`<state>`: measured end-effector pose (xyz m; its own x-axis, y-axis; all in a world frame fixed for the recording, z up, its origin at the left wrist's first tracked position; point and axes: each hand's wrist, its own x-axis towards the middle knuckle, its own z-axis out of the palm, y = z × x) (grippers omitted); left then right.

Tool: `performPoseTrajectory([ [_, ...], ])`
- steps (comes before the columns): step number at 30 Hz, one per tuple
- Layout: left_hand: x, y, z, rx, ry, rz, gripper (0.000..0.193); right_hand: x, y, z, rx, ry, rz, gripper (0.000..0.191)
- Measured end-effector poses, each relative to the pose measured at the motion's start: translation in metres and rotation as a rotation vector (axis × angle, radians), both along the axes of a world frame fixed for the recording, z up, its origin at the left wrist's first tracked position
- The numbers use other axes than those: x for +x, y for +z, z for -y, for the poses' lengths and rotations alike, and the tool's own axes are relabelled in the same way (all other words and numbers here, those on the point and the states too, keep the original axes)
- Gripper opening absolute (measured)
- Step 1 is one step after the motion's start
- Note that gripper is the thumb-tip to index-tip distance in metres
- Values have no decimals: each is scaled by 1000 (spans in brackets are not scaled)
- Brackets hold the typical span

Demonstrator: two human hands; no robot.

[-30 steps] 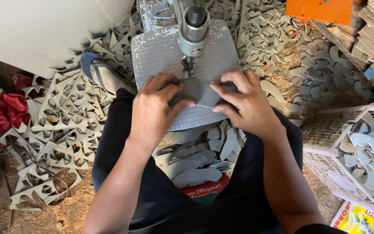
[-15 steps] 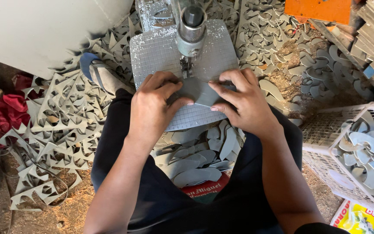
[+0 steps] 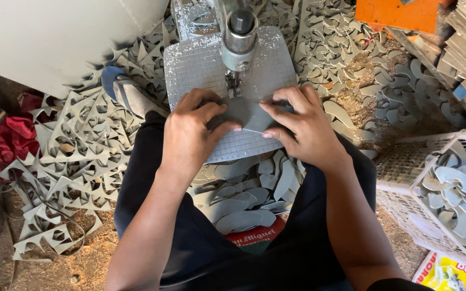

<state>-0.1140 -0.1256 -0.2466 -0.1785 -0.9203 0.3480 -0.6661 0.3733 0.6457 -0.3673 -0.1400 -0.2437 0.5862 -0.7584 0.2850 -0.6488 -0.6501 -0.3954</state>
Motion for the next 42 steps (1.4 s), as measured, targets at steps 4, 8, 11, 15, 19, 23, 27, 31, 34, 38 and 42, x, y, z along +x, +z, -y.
performPoseTrajectory([
  [4, 0, -1, 0, -11, -7, -15, 37, 0, -1, 0, 9, -3, 9, 47],
  [8, 0, 0, 0, -20, 2, -17, 37, 0, -2, 0, 19, -10, 17, 46],
  [11, -2, 0, -1, -36, 17, -18, 37, -2, -4, 2, 18, -5, 42, 45],
  [15, -6, 0, -4, -44, 29, -33, 36, -5, -7, 8, 20, 6, 65, 46],
  [19, -9, 0, -5, -62, 44, -34, 36, -7, -10, 11, 31, 0, 79, 47],
  [23, -8, -2, -3, -53, 52, -37, 37, -6, -11, 10, 33, -6, 77, 48],
  [27, -3, -4, 0, -51, 33, -38, 37, -4, -11, 7, 5, -22, 54, 48],
  [31, 1, -5, 6, -52, 13, -26, 37, 0, -10, 4, -21, -35, 20, 49],
  [34, 5, -4, 10, -32, -12, -34, 37, 3, -9, 2, 20, -53, 28, 49],
  [38, 10, -3, 15, -26, -56, -43, 37, 6, -8, 1, 22, -62, 27, 49],
  [42, 12, -4, 20, -14, -93, -50, 36, 8, -8, 0, 16, -71, 23, 48],
])
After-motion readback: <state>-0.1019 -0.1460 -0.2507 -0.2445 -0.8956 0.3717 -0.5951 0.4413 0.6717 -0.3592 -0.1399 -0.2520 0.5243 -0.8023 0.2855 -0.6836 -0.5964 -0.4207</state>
